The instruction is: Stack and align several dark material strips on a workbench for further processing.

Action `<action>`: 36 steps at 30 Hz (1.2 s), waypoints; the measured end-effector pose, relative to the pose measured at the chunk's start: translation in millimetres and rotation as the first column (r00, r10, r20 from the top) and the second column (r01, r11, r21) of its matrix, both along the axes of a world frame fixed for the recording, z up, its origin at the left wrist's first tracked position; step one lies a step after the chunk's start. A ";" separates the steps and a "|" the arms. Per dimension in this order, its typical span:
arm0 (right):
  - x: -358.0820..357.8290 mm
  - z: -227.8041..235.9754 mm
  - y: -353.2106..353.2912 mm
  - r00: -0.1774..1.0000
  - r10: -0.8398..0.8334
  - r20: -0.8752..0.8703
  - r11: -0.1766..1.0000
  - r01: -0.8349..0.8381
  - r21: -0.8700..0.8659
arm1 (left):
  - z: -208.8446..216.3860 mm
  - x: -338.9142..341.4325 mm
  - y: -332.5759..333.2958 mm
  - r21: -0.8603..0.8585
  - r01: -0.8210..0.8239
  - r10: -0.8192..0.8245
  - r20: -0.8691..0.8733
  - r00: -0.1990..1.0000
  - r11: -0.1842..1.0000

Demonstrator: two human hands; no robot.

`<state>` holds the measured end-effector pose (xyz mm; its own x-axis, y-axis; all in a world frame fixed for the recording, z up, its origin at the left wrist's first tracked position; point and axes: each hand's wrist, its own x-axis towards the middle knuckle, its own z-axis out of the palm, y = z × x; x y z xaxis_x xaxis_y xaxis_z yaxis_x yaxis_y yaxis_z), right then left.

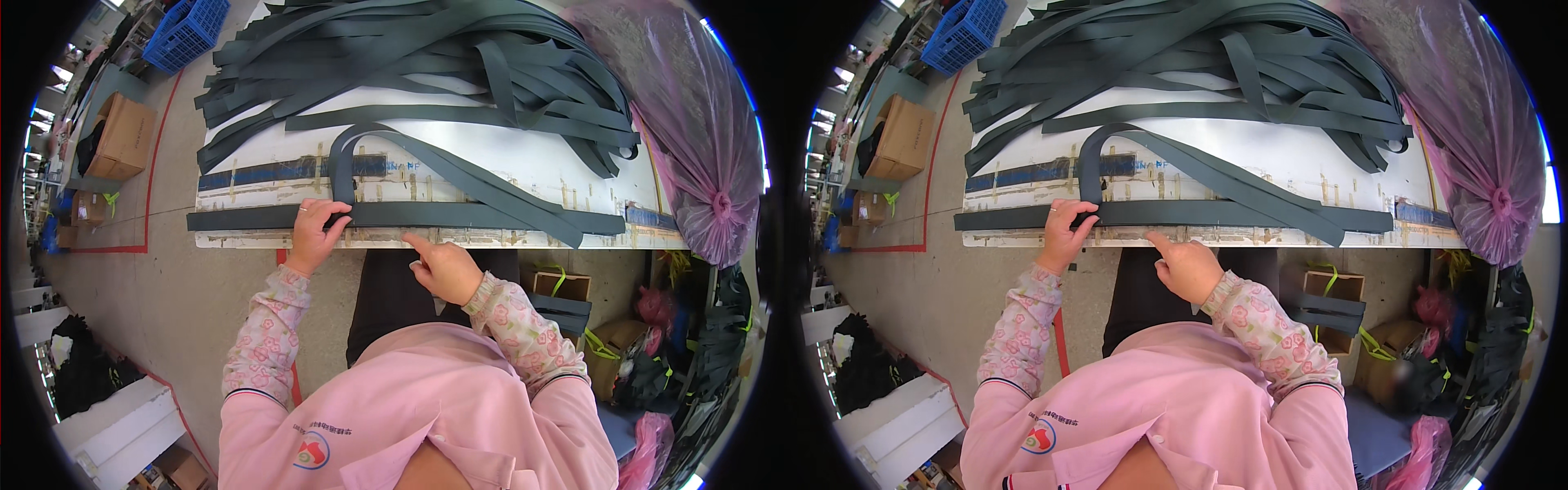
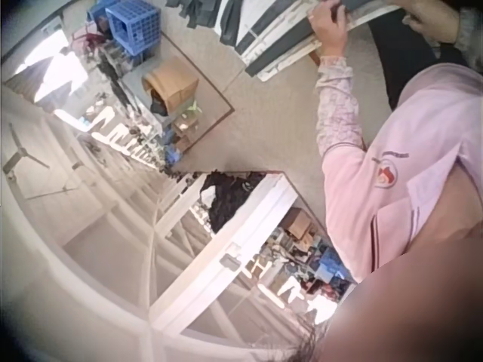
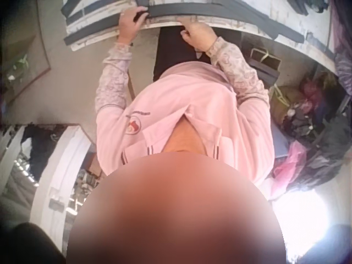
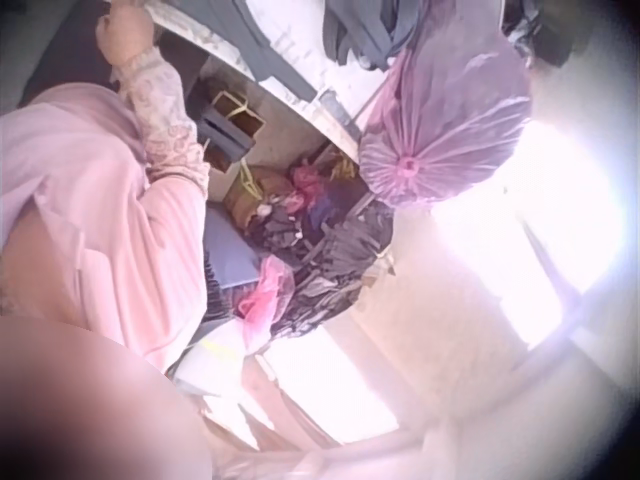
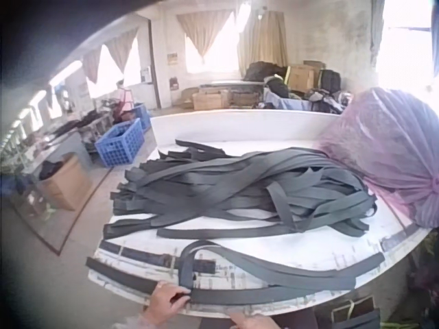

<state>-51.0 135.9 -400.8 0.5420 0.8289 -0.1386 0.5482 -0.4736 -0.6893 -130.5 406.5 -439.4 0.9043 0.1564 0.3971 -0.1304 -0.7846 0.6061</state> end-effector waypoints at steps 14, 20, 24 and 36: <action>10.7 12.4 -8.9 0.981 0.047 0.186 0.986 -0.015 -0.168 | 2.5 4.0 -3.1 -0.011 0.017 -0.017 0.015 1.000 1.000; 66.0 45.0 2.2 0.979 -0.043 0.199 0.978 0.082 -0.190 | -5.1 -7.6 3.9 0.031 0.055 -0.056 0.022 0.998 0.998; 78.4 40.7 27.3 0.876 -0.353 0.328 0.935 0.318 0.156 | -31.8 -3.0 1.9 -0.226 -0.106 0.120 0.046 0.992 0.968; 18.8 -15.7 83.2 0.948 -0.214 -0.237 0.911 0.281 0.302 | -3.2 7.5 -4.8 -0.009 0.003 -0.002 0.044 0.999 1.000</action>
<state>-32.2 219.1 -416.5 0.7258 0.6878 -0.0063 0.2821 -0.3060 -0.9093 -123.0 401.7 -442.6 0.8863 0.1582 0.4353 -0.1592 -0.7785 0.6071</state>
